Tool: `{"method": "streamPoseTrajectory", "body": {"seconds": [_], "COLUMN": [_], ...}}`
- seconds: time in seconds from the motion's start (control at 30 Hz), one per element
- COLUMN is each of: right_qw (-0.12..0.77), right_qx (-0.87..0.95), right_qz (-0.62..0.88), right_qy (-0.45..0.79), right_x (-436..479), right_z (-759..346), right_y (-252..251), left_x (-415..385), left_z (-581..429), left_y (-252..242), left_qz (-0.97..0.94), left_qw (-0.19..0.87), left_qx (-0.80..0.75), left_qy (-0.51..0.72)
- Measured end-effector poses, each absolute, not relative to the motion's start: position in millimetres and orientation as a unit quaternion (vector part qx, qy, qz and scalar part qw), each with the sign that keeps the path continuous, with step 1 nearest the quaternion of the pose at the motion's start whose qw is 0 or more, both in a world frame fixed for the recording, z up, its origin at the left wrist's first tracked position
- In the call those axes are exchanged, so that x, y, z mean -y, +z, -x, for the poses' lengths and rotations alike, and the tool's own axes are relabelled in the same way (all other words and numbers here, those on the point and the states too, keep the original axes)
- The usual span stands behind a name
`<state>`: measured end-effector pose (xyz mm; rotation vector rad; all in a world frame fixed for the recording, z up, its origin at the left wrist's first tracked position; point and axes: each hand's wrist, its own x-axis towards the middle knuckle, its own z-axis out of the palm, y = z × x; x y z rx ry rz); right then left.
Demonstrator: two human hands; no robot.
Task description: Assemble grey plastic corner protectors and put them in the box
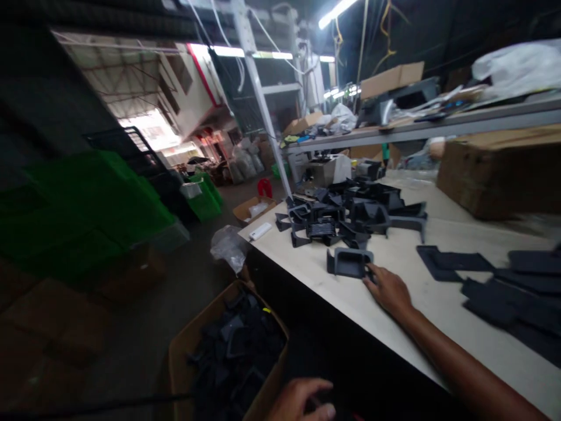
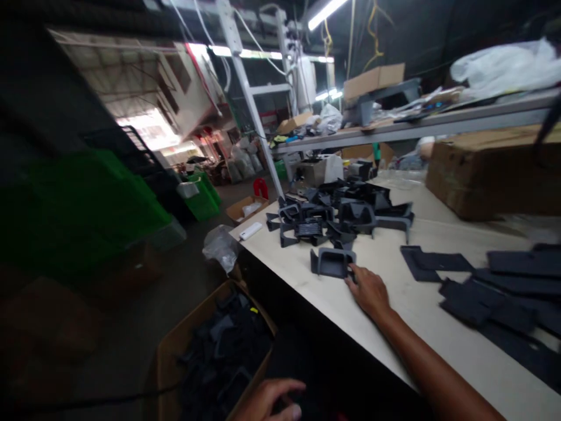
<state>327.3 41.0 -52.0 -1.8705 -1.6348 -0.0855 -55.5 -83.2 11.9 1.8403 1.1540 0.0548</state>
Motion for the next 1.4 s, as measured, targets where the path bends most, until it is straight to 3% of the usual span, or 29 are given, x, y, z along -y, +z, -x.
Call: {"method": "streamPoseTrajectory", "body": {"seconds": [0.5,0.8,1.13,1.4], "right_qw": [0.384,0.416,0.608,0.667], "right_qx": [0.688,0.729,0.521,0.426], "right_qz": [0.614,0.534,0.541,0.526], "right_qy": [0.037,0.101,0.258,0.312], "right_x": [-33,-27,-35,-22], "right_z": [-336,-321,-342,-347], "right_y": [-63,-65,-72,-63], "left_x": [138,168,200,235], "left_z": [33,37,29,36], "left_y": [26,3,25,22], "left_qz": [-0.746,-0.75,-0.763,-0.751], "left_qw": [0.414,0.414,0.388,0.364], "left_qx": [-0.522,-0.516,-0.515,-0.543], "left_qy": [0.0,0.024,0.056,0.098]}}
